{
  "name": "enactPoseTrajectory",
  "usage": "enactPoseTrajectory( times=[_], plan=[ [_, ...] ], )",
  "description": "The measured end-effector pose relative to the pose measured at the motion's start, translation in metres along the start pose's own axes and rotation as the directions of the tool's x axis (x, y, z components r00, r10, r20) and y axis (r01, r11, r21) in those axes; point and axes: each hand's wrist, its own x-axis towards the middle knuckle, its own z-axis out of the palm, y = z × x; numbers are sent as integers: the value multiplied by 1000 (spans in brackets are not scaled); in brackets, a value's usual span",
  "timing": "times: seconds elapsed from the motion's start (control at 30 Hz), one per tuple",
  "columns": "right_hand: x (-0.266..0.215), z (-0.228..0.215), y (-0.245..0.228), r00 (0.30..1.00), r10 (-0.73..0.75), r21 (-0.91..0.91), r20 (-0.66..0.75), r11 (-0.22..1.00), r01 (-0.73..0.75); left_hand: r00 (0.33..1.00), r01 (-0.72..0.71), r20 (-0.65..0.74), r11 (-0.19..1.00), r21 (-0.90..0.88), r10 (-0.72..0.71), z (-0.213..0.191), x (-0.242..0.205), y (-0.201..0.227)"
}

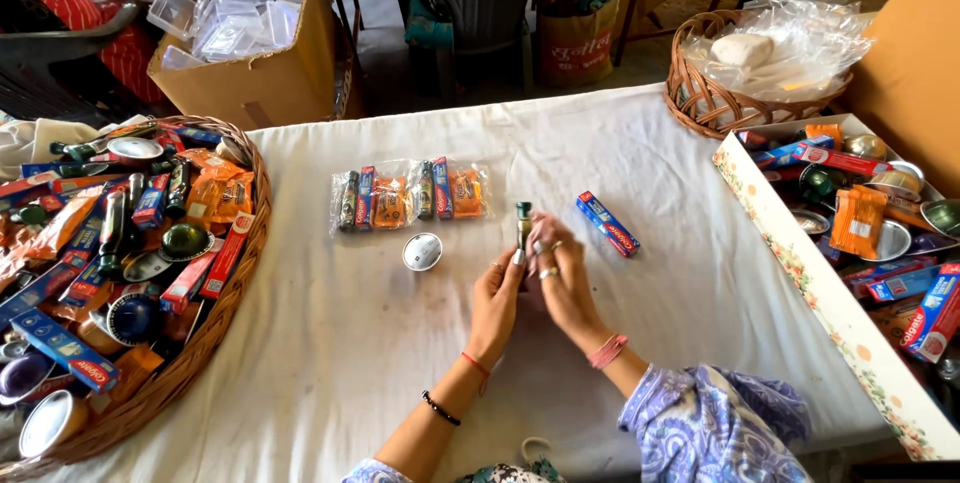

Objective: The person places small items including toothpaste tubes, small bottles, and candy into plastic bags and containers.

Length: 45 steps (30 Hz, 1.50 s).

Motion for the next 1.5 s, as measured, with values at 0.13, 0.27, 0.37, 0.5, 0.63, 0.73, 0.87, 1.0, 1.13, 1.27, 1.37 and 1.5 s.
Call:
enactPoseTrajectory(
  times=[0.13, 0.27, 0.37, 0.5, 0.63, 0.73, 0.87, 1.0, 1.13, 1.27, 1.37, 1.5],
  plan=[
    [9, -14, -12, 993, 104, 75, -56, 992, -100, 988, 9, 157, 1000, 10, -11, 10, -6, -2],
    [2, -9, -34, 998, -64, -111, -25, 992, 61, 992, 87, 98, 995, -52, -82, 6, -1, 5],
    [-4, -2, -48, 977, -203, -229, 63, 950, 213, 995, 94, -20, 995, -39, -95, -10, 9, 9],
    [-5, -3, -67, 901, -386, -292, 197, 854, 430, 994, 88, -53, 981, -173, -99, -38, 22, -1],
    [-3, -12, -43, 923, -330, -147, 197, 921, 360, 998, 58, -2, 968, -246, -61, -31, 20, 12],
    [2, -19, -10, 997, 20, 98, 75, 995, -27, 986, 136, -65, 969, -204, -153, -6, 10, 52],
    [15, -16, -24, 920, 382, 521, 92, 768, -371, 995, 77, -56, 996, -47, -79, 3, 4, 46],
    [7, -7, -16, 895, 402, 590, 194, 682, -434, 999, -48, -4, 975, 219, 50, 5, 1, 31],
    [10, -7, 17, 906, 386, 603, 171, 687, -407, 992, -122, 29, 857, 501, 124, 15, -12, 54],
    [17, -18, 16, 847, 515, 610, 135, 631, -480, 920, -380, 255, 511, 771, 299, 24, -20, 70],
    [19, -20, 11, 825, 545, 552, 151, 646, -528, 925, -356, 250, 425, 832, 286, 26, -18, 79],
    [12, -13, 8, 846, 498, 515, 192, 683, -519, 892, -408, 272, 383, 829, 362, 19, -10, 84]
  ],
)
